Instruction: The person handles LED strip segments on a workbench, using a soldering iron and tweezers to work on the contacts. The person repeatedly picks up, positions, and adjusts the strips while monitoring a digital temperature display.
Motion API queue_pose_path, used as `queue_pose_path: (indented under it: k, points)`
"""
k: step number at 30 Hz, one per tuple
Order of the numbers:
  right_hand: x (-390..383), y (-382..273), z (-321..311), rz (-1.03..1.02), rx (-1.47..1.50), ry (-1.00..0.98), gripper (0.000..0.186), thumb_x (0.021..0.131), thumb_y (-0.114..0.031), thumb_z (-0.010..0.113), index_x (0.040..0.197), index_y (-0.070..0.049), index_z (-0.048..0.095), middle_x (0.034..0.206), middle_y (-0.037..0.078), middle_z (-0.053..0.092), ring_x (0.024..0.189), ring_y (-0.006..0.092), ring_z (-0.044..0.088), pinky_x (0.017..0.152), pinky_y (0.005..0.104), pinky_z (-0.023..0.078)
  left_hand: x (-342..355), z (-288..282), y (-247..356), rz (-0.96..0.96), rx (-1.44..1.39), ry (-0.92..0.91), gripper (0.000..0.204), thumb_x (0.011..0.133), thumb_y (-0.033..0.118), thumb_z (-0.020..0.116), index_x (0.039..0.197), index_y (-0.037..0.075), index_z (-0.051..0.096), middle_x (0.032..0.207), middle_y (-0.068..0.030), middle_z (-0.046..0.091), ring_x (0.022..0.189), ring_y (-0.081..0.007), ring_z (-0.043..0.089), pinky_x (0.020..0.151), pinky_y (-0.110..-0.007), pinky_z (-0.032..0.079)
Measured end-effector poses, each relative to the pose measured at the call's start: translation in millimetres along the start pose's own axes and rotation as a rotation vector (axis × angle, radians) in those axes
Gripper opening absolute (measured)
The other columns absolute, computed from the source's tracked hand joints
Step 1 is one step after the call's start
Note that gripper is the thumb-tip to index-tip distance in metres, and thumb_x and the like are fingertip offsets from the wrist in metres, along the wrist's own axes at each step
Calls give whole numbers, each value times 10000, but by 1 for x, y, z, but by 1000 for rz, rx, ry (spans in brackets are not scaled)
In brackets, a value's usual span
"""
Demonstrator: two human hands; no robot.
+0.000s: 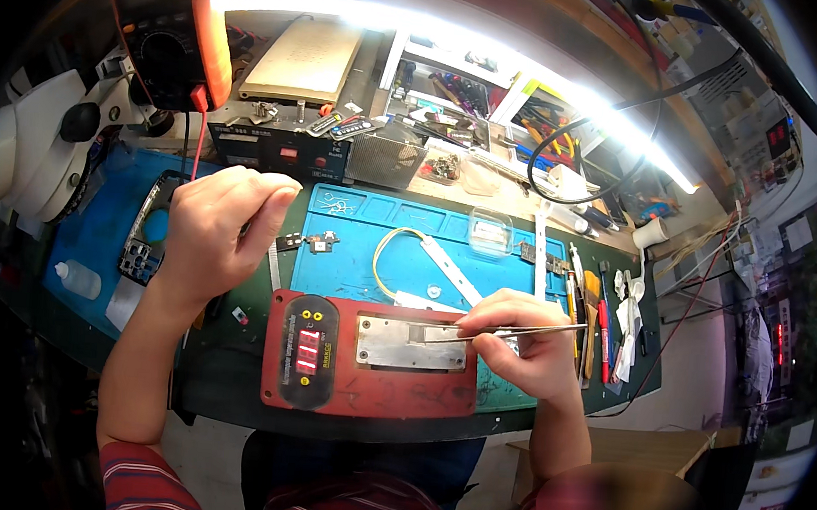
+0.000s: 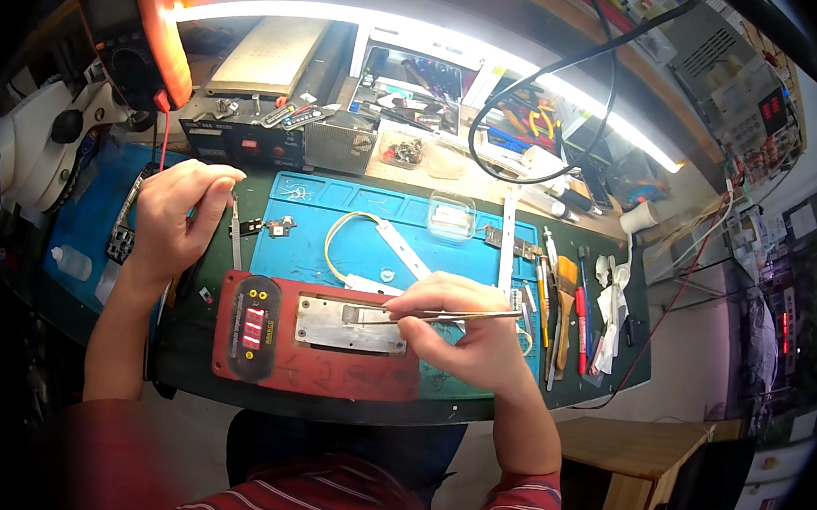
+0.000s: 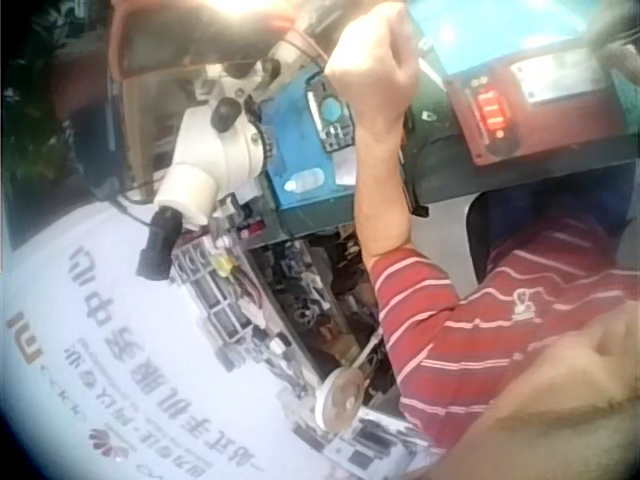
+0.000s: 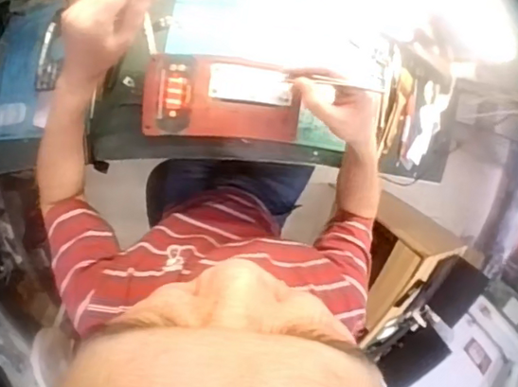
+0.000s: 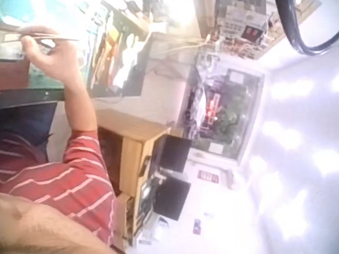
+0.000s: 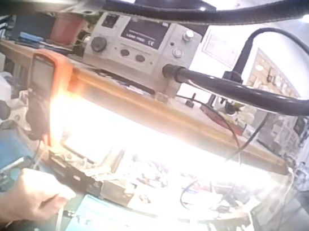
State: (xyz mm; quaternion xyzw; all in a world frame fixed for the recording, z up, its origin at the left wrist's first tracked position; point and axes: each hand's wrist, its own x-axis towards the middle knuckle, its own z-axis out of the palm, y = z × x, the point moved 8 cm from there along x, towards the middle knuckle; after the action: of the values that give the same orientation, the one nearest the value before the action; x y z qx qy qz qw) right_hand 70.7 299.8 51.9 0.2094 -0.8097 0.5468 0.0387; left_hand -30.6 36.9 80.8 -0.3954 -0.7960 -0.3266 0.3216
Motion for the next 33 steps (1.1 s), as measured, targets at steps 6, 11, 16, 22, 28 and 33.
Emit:
queue_pose_path:
  k: [6, 11, 16, 22, 28, 33]
  points:
    - [1, 1, 1, -10, -50, 15, 199, 824, 45, 685, 1005, -1, 753, 914, 106, 738, 801, 163, 699, 698, 281, 558, 0, 3, -4, -35, 19, -19, 50, 924, 46, 679, 895, 11, 700, 748, -96, 679, 627, -261, 645, 566, -351, 490]
    - [1, 2, 5, 32, -47, 11, 201, 787, 51, 675, 969, 15, 751, 898, 124, 740, 770, 171, 694, 676, 274, 544, -2, 7, -4, -46, 23, -47, 48, 927, 43, 680, 898, 13, 704, 739, -90, 675, 608, -240, 635, 555, -339, 479]
    - [1, 0, 5, 15, -81, 1, 198, 786, 40, 691, 970, 6, 756, 898, 113, 738, 766, 157, 693, 652, 264, 539, -1, 9, -4, -18, 27, -41, 47, 929, 46, 686, 901, 14, 705, 734, -88, 672, 591, -230, 622, 547, -334, 470]
    - [1, -5, 4, 17, -113, 13, 198, 780, 36, 698, 963, -2, 763, 897, 111, 737, 755, 162, 695, 630, 268, 537, -1, 10, -4, -26, 34, -62, 50, 933, 52, 685, 907, 13, 704, 739, -91, 673, 596, -233, 627, 549, -336, 472]
    - [2, -7, 3, 2, -73, 35, 178, 782, 34, 688, 947, 14, 749, 872, 113, 735, 746, 172, 694, 633, 274, 540, -2, 11, -4, -26, 17, -70, 52, 932, 52, 682, 907, 11, 701, 737, -93, 668, 608, -244, 630, 558, -347, 476]
    - [12, -4, -27, -6, -48, 264, 181, 855, 2, 691, 1025, 6, 753, 915, 88, 738, 773, 123, 674, 692, 254, 529, -2, 7, -6, -35, 22, -58, 47, 927, 52, 681, 906, 15, 699, 732, -95, 659, 613, -256, 627, 561, -353, 478]
